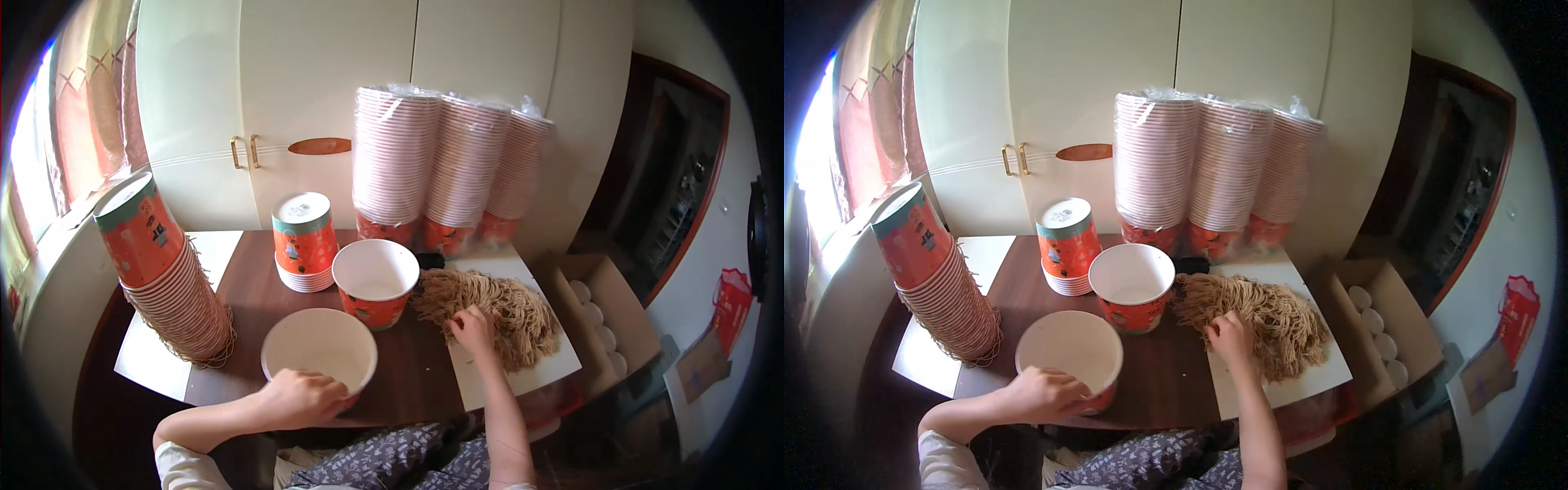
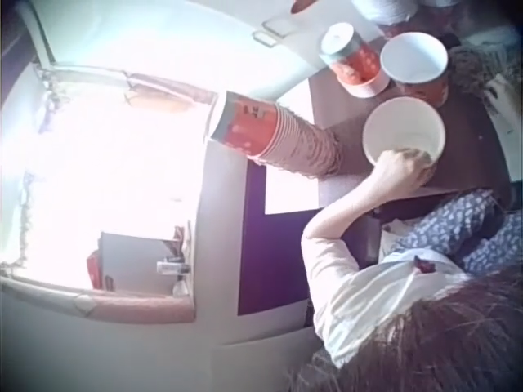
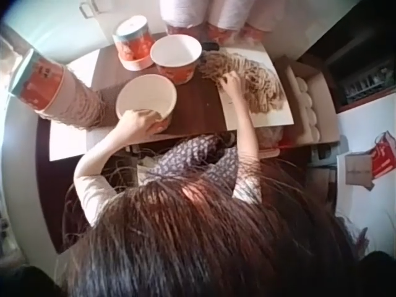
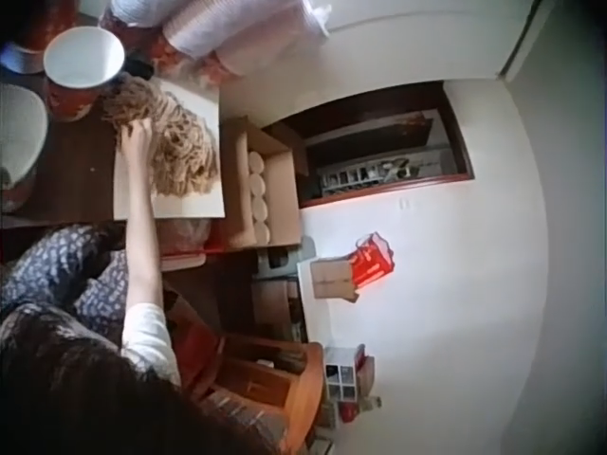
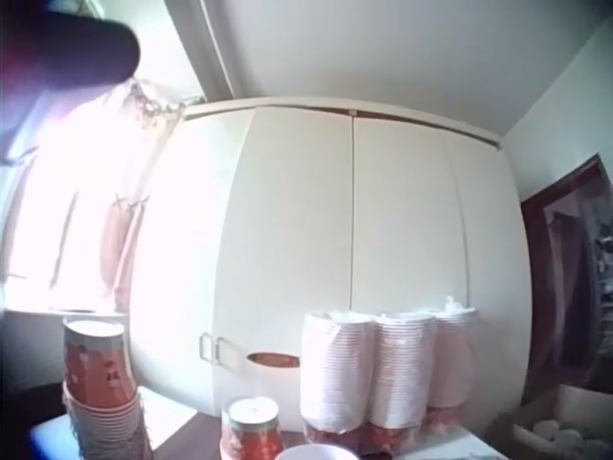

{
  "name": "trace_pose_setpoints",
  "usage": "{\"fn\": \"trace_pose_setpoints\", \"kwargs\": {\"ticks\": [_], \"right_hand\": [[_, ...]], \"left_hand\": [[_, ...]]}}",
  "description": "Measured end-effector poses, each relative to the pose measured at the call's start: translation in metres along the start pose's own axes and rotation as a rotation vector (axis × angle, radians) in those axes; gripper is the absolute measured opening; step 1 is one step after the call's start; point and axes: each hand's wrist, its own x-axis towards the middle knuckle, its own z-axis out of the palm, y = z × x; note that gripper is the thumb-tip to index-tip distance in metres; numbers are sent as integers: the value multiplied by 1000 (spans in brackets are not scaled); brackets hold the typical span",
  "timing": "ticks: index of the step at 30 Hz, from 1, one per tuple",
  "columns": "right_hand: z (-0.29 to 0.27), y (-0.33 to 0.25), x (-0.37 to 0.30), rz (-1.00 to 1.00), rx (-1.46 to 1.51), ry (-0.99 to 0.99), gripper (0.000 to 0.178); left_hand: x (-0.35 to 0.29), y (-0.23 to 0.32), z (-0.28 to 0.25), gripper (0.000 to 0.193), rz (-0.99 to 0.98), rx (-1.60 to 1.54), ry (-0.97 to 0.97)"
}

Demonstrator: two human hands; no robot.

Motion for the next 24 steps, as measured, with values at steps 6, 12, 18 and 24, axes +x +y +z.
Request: {"fn": "trace_pose_setpoints", "kwargs": {"ticks": [6, 12, 18, 24], "right_hand": [[21, 2, -5, 36, -238, 63, 14], [-19, -26, 27, 371, 917, 100, 12], [-65, -68, 30, 283, 1104, 127, 12], [-86, -91, 24, 109, 933, 87, 13]], "left_hand": [[37, 12, 12, 17, 7, 60, -130], [68, -2, -2, 16, 55, 63, 80], [124, -26, 6, 15, -71, -289, 86], [152, -38, 36, 30, -78, -508, 176]]}}
